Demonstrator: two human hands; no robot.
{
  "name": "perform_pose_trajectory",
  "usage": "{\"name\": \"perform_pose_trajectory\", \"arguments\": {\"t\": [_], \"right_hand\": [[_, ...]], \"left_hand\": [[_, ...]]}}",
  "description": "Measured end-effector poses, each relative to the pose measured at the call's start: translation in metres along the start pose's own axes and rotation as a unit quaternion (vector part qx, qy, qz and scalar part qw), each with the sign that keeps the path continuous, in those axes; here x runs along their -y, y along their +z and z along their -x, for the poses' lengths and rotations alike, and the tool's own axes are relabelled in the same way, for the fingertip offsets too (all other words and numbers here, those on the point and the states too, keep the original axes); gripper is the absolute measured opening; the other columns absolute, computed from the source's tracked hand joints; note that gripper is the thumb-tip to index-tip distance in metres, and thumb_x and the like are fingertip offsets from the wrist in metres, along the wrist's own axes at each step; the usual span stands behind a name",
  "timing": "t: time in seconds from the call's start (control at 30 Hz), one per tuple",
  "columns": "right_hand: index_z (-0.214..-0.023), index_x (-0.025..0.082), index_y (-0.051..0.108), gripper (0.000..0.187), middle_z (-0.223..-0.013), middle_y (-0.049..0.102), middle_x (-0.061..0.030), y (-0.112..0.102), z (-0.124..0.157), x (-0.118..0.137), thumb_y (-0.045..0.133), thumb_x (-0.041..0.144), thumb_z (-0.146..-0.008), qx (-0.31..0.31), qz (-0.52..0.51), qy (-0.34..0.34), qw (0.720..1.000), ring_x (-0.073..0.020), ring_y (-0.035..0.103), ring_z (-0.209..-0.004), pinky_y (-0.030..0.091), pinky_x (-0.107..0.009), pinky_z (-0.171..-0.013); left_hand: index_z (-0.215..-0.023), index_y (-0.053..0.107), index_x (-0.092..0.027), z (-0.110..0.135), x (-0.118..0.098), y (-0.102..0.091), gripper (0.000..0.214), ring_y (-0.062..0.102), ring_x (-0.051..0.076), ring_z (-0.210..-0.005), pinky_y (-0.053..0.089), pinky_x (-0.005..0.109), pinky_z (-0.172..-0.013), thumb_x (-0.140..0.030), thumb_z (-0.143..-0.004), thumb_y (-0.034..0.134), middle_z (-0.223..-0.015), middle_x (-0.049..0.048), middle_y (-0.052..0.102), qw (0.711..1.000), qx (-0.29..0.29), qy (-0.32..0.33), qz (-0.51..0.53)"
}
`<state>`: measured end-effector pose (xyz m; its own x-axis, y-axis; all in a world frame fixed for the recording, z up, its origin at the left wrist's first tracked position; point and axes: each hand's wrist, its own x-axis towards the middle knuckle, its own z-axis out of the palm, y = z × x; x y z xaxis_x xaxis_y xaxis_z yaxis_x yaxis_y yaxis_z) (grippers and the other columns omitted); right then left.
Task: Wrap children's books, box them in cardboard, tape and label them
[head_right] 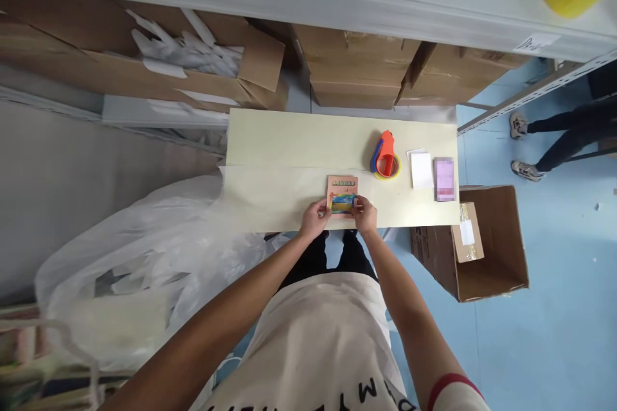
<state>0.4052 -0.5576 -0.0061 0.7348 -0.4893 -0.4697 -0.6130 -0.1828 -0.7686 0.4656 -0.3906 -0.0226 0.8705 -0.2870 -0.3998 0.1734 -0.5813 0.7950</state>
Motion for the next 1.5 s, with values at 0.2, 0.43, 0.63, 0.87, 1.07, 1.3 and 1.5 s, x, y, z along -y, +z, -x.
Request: {"name": "perform_pose_trajectory", "arguments": {"t": [0.2, 0.43, 0.63, 0.87, 1.07, 1.3, 1.5], "right_hand": [[-0.117, 0.018, 0.062, 0.047, -0.111, 0.061, -0.0120, 0.001, -0.005, -0.012, 0.058, 0.015, -0.070, -0.016, 0.080, -0.065, 0.995, -0.0232, 0.066, -0.089, 0.056, -0.041, -0.085], [-0.137, 0.015, 0.045, 0.072, -0.134, 0.047, -0.0206, -0.015, 0.003, -0.029, 0.067, 0.027, -0.070, -0.080, 0.084, -0.084, 0.990, -0.0339, 0.049, -0.126, 0.046, -0.053, -0.102], [-0.139, 0.016, 0.042, 0.088, -0.122, 0.055, -0.0161, -0.016, -0.012, -0.020, 0.074, 0.037, -0.060, -0.008, -0.093, 0.070, 0.993, -0.0261, 0.065, -0.098, 0.056, -0.040, -0.078], [-0.083, 0.017, 0.066, 0.043, -0.073, 0.064, 0.0006, -0.016, -0.022, 0.001, 0.082, 0.037, -0.048, 0.081, -0.157, 0.064, 0.982, -0.0193, 0.064, -0.075, 0.054, -0.035, -0.074], [-0.095, 0.022, 0.060, 0.052, -0.092, 0.072, -0.0029, -0.004, -0.016, 0.011, 0.082, 0.033, -0.049, 0.039, -0.137, 0.058, 0.988, -0.0205, 0.066, -0.085, 0.056, -0.034, -0.071], [-0.070, 0.019, 0.064, 0.011, -0.066, 0.069, -0.0004, 0.003, -0.018, 0.020, 0.066, 0.024, -0.060, 0.005, -0.059, 0.080, 0.995, -0.0228, 0.067, -0.069, 0.054, -0.035, -0.065], [-0.074, 0.021, 0.065, 0.015, -0.072, 0.071, -0.0015, -0.022, -0.005, 0.019, 0.059, 0.027, -0.062, -0.088, 0.013, 0.081, 0.993, -0.0221, 0.066, -0.072, 0.051, -0.031, -0.065]], "left_hand": [[-0.130, 0.056, -0.016, 0.008, -0.017, -0.001, 0.049, 0.056, 0.031, -0.116, 0.048, 0.045, -0.100, -0.017, -0.081, 0.056, -0.124, 0.0163, 0.058, 0.985, -0.030, 0.062, -0.157], [-0.130, 0.057, -0.019, 0.011, -0.031, -0.005, 0.047, 0.051, 0.033, -0.121, 0.046, 0.044, -0.099, -0.017, -0.083, 0.052, -0.135, 0.0154, 0.051, 0.949, 0.085, 0.106, -0.284], [-0.127, 0.059, -0.018, -0.001, -0.029, -0.012, 0.047, 0.051, 0.030, -0.121, 0.043, 0.043, -0.102, -0.014, -0.080, 0.055, -0.130, 0.0161, 0.052, 0.936, 0.134, 0.118, -0.305], [-0.126, 0.060, -0.021, -0.013, -0.016, -0.016, 0.051, 0.053, 0.029, -0.120, 0.043, 0.043, -0.102, -0.019, -0.076, 0.065, -0.130, 0.0143, 0.051, 0.945, 0.158, 0.117, -0.262], [-0.122, 0.062, -0.019, -0.013, -0.012, -0.019, 0.050, 0.054, 0.029, -0.119, 0.044, 0.043, -0.104, -0.014, -0.073, 0.064, -0.126, 0.0139, 0.054, 0.946, 0.160, 0.164, -0.229], [-0.121, 0.063, -0.014, -0.013, -0.015, -0.023, 0.049, 0.052, 0.031, -0.124, 0.042, 0.045, -0.107, -0.013, -0.072, 0.065, -0.127, 0.0174, 0.054, 0.958, 0.182, 0.172, -0.142], [-0.120, 0.064, -0.012, -0.012, -0.021, -0.003, 0.056, 0.051, 0.033, -0.127, 0.040, 0.048, -0.110, -0.019, -0.065, 0.075, -0.132, 0.0191, 0.054, 0.965, 0.193, 0.172, -0.038]]}}
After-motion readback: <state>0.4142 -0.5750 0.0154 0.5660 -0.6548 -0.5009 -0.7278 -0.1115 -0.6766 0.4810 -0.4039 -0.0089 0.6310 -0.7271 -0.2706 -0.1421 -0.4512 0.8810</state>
